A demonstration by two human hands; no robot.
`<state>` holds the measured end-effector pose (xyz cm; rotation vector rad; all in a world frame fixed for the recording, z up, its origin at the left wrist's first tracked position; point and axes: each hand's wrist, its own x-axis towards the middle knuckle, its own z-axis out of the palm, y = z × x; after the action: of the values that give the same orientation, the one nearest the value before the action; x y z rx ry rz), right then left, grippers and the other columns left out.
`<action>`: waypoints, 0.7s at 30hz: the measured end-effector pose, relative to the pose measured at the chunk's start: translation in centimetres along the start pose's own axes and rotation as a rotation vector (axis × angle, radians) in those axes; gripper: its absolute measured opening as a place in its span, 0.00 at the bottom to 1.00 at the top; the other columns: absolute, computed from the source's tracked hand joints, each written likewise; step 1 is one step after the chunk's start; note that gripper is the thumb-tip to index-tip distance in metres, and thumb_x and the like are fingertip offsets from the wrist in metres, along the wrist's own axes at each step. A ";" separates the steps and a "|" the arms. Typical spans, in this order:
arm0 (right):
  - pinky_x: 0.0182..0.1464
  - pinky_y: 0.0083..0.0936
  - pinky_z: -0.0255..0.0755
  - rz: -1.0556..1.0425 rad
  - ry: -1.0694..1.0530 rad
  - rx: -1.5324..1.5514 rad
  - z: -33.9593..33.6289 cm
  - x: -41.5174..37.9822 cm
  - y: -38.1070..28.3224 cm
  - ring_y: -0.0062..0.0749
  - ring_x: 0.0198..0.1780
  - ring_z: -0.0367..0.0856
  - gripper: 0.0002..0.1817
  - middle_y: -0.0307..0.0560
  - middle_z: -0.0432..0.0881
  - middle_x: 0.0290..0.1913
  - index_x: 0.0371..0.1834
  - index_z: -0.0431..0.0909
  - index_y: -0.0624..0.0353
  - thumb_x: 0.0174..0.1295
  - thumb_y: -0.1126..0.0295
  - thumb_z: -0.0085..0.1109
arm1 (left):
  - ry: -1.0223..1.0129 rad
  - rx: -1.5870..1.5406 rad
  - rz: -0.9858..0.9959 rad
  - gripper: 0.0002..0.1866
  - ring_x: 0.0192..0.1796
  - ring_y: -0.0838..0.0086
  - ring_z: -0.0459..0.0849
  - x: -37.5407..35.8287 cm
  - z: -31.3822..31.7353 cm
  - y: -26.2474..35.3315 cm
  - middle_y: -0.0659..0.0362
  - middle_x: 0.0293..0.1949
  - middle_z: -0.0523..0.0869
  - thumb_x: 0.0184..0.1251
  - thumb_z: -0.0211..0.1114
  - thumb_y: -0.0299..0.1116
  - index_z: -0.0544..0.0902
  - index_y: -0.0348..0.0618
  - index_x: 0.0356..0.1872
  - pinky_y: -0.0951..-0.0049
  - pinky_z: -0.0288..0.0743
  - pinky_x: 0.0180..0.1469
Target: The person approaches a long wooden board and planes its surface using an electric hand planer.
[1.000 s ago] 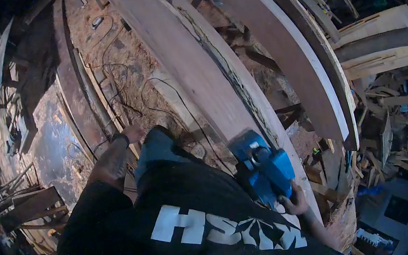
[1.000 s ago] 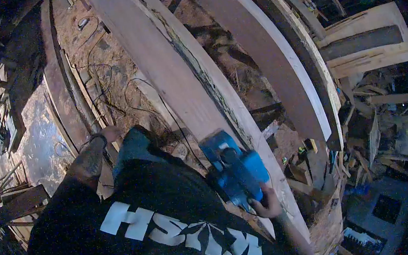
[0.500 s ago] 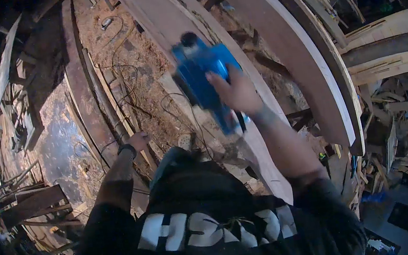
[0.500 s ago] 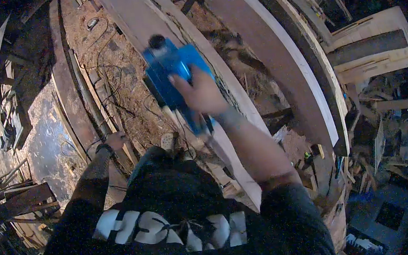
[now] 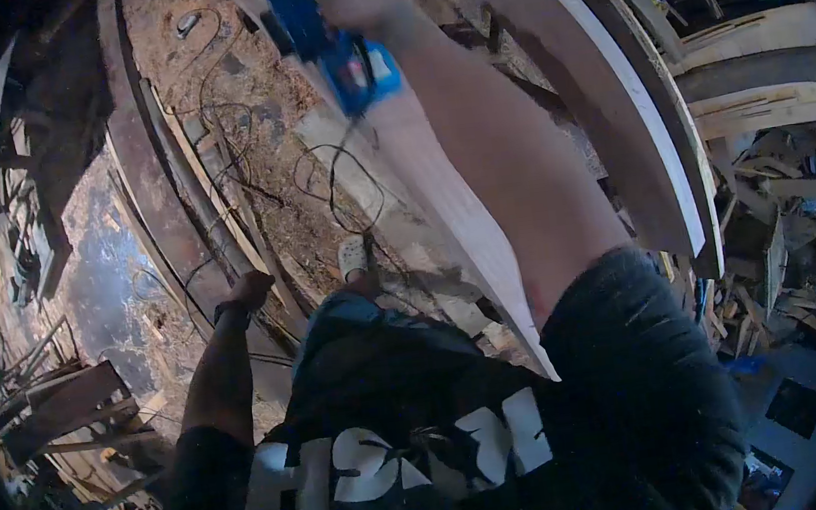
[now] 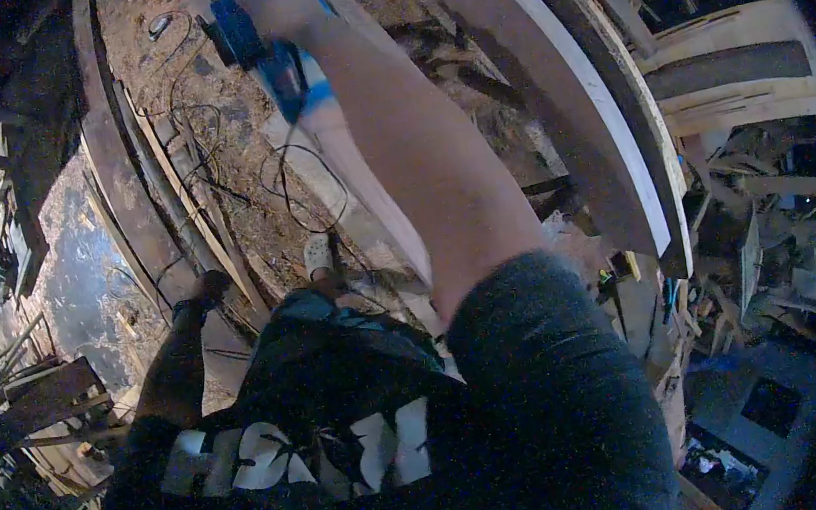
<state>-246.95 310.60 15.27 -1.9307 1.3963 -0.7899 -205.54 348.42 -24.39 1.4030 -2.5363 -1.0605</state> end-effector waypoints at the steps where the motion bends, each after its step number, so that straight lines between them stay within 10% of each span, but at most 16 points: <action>1: 0.36 0.36 0.80 0.038 -0.012 0.027 -1.2 -3.2 -0.3 0.35 0.28 0.88 0.30 0.50 0.87 0.30 0.40 0.80 0.67 0.76 0.43 0.59 | -0.027 -0.053 -0.132 0.14 0.44 0.48 0.90 0.3 -0.9 2.8 0.48 0.44 0.92 0.71 0.61 0.35 0.90 0.47 0.52 0.48 0.84 0.49; 4: 0.35 0.35 0.80 0.279 -0.117 0.056 -6.3 -16.2 -3.3 0.32 0.28 0.87 0.30 0.47 0.86 0.29 0.40 0.79 0.66 0.77 0.43 0.58 | -0.158 -0.123 -0.483 0.15 0.44 0.47 0.90 2.0 -1.8 9.5 0.47 0.44 0.92 0.71 0.62 0.36 0.90 0.44 0.51 0.48 0.84 0.50; 5: 0.33 0.40 0.79 0.284 -0.127 0.158 -7.5 -20.9 -3.0 0.36 0.26 0.85 0.28 0.50 0.85 0.29 0.56 0.76 0.63 0.76 0.45 0.60 | -0.209 -0.129 -0.588 0.15 0.44 0.47 0.90 2.5 -2.2 10.9 0.47 0.44 0.92 0.71 0.62 0.37 0.90 0.43 0.52 0.49 0.84 0.50; 7: 0.34 0.38 0.79 0.413 -0.115 0.115 -9.3 -30.7 -0.8 0.37 0.27 0.86 0.29 0.51 0.85 0.31 0.61 0.75 0.63 0.76 0.46 0.61 | -0.265 0.284 -0.048 0.17 0.45 0.46 0.90 3.4 -1.7 12.0 0.43 0.42 0.91 0.73 0.59 0.39 0.88 0.38 0.50 0.49 0.84 0.52; 13: 0.50 0.37 0.80 0.560 -0.235 0.061 -18.8 -60.3 0.4 0.43 0.45 0.87 0.33 0.60 0.87 0.42 0.75 0.63 0.73 0.75 0.64 0.63 | -0.304 0.107 -0.153 0.17 0.58 0.53 0.87 7.4 4.8 15.7 0.48 0.51 0.89 0.70 0.59 0.37 0.89 0.42 0.53 0.51 0.80 0.62; 14: 0.55 0.38 0.79 0.686 -0.196 0.264 -19.5 -66.9 2.6 0.43 0.52 0.86 0.36 0.62 0.84 0.53 0.79 0.57 0.74 0.74 0.69 0.62 | -0.201 0.386 0.255 0.16 0.57 0.55 0.87 6.4 6.3 14.8 0.51 0.48 0.89 0.70 0.59 0.35 0.89 0.43 0.52 0.54 0.80 0.64; 21: 0.55 0.36 0.78 0.585 -0.076 0.369 -19.6 -76.0 5.3 0.39 0.52 0.85 0.35 0.59 0.83 0.55 0.79 0.57 0.75 0.72 0.75 0.60 | -0.369 0.351 0.024 0.15 0.57 0.53 0.87 1.1 7.5 16.6 0.51 0.51 0.89 0.69 0.61 0.37 0.90 0.45 0.49 0.54 0.82 0.61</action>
<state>-285.00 379.50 15.25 -1.1713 1.5309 -0.6226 -220.93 357.47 -20.58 1.3436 -3.1243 -0.9829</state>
